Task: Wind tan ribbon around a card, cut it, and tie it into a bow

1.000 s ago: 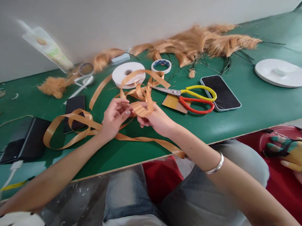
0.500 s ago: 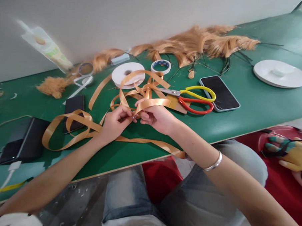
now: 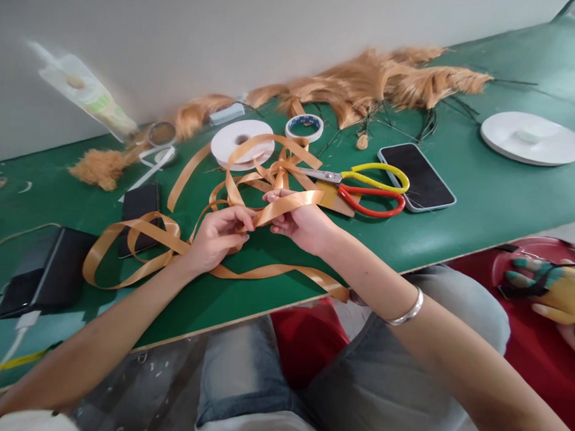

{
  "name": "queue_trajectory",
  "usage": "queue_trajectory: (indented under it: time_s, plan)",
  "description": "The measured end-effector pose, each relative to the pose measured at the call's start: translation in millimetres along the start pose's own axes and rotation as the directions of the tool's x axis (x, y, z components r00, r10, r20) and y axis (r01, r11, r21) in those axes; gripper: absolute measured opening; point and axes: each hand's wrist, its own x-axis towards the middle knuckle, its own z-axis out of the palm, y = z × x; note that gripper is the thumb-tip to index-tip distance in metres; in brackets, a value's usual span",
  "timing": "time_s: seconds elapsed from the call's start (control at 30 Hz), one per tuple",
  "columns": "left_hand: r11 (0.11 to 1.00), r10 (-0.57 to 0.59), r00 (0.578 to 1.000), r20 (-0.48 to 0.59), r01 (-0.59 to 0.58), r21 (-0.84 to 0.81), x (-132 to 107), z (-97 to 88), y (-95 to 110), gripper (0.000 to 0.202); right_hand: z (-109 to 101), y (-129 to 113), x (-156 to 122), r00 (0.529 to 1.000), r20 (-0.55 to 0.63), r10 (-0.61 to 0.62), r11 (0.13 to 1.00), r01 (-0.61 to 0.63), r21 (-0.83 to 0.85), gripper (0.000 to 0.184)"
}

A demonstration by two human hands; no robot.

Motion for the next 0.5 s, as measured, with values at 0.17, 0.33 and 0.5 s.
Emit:
queue_trajectory:
  time_s: [0.17,0.33,0.5]
  plan:
    - [0.997,0.019,0.996,-0.086,-0.025,-0.068,2,-1.3,-2,0.013,0,3,0,0.998,-0.059,-0.028,0.99,0.019,-0.137,0.011]
    - [0.998,-0.063,0.969,-0.239,0.053,-0.045,7,-6.2,-3,0.02,-3,3,1,0.997,0.031,-0.067,0.922,0.074,-0.379,0.019]
    - [0.992,-0.122,0.979,-0.162,0.128,0.024,8,-14.4,-7,0.032,-6,-3,0,0.978,0.181,-0.102,0.773,0.193,-0.604,0.023]
